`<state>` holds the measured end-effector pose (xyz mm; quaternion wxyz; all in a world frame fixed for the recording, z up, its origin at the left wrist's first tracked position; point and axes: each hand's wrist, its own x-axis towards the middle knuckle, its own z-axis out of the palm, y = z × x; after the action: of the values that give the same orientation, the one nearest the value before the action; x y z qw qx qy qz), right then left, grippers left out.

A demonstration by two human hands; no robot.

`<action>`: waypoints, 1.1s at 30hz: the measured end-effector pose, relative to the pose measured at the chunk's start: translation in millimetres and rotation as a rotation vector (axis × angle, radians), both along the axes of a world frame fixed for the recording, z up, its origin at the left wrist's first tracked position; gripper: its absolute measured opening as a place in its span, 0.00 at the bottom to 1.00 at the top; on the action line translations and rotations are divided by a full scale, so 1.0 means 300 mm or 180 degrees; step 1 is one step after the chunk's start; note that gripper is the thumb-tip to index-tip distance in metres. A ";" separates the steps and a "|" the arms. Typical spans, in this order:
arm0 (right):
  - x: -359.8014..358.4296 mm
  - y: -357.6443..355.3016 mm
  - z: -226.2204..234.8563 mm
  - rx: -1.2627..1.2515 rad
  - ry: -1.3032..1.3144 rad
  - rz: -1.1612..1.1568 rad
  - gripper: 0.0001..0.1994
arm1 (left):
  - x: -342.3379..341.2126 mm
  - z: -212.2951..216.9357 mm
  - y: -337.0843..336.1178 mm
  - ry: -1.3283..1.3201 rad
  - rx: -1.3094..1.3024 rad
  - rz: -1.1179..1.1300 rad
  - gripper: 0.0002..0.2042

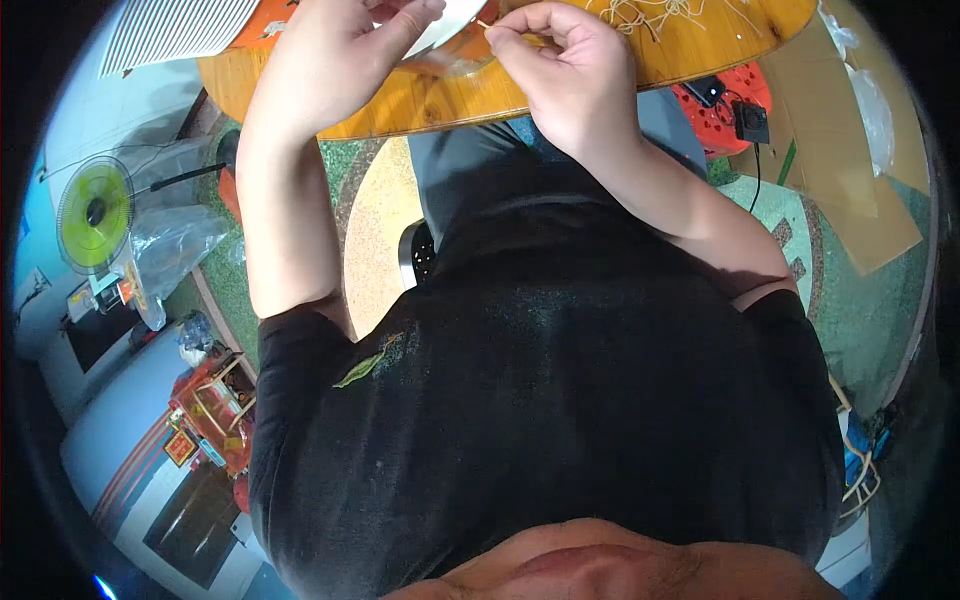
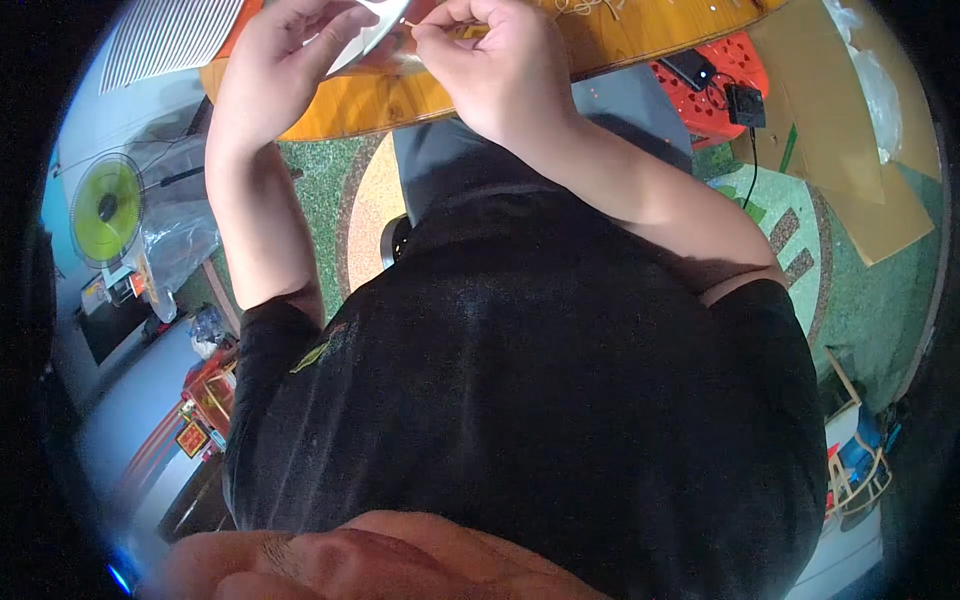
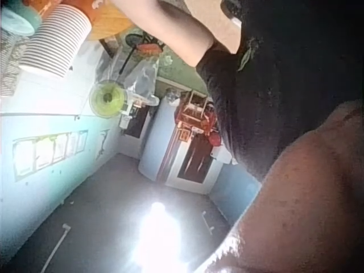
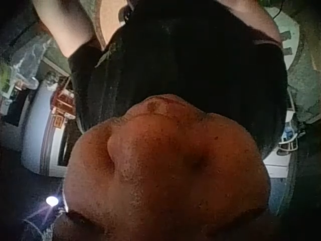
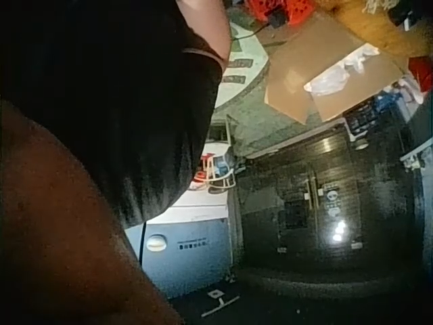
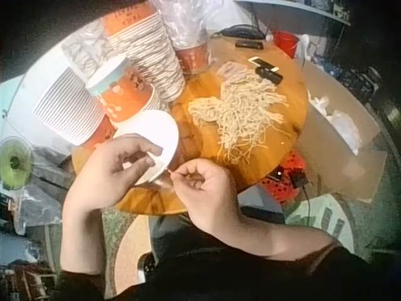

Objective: Attaching strings or ties to paper bowls for packaging or preparation.

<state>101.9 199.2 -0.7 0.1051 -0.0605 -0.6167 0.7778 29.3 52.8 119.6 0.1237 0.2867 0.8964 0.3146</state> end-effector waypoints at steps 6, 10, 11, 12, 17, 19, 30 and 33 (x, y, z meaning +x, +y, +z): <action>-0.006 -0.009 0.006 -0.0012 0.0108 0.0028 0.03 | 0.005 0.031 0.022 -0.0030 -0.0350 -0.0133 0.09; -0.010 0.000 0.019 0.0168 -0.0129 0.0036 0.03 | -0.014 0.027 0.038 -0.0232 -0.0526 -0.0041 0.09; -0.012 0.000 0.013 0.0222 -0.0033 0.0012 0.03 | -0.022 0.025 0.038 -0.0340 -0.0530 -0.0061 0.09; -0.013 0.001 0.013 0.0221 -0.0035 0.0007 0.03 | -0.027 0.023 0.037 -0.0447 -0.0534 -0.0077 0.09; -0.017 -0.005 0.021 0.0279 -0.0030 -0.0067 0.04 | -0.041 -0.009 0.006 -0.0483 -0.0220 -0.0214 0.09; -0.017 -0.004 0.030 0.0381 -0.0025 -0.0088 0.04 | -0.046 -0.016 0.000 -0.0547 -0.0073 -0.0237 0.08; -0.016 -0.006 0.034 0.0343 -0.0165 -0.0048 0.05 | -0.068 -0.033 0.001 -0.0691 -0.0253 -0.0358 0.03; -0.015 -0.012 0.042 0.0478 -0.0191 0.0034 0.05 | -0.031 -0.011 0.015 -0.0667 -0.0226 -0.0138 0.02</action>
<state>97.4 195.4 11.8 0.0866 -0.0724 -0.6764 0.7278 20.1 57.2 116.2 0.2335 0.2670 0.8827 0.3081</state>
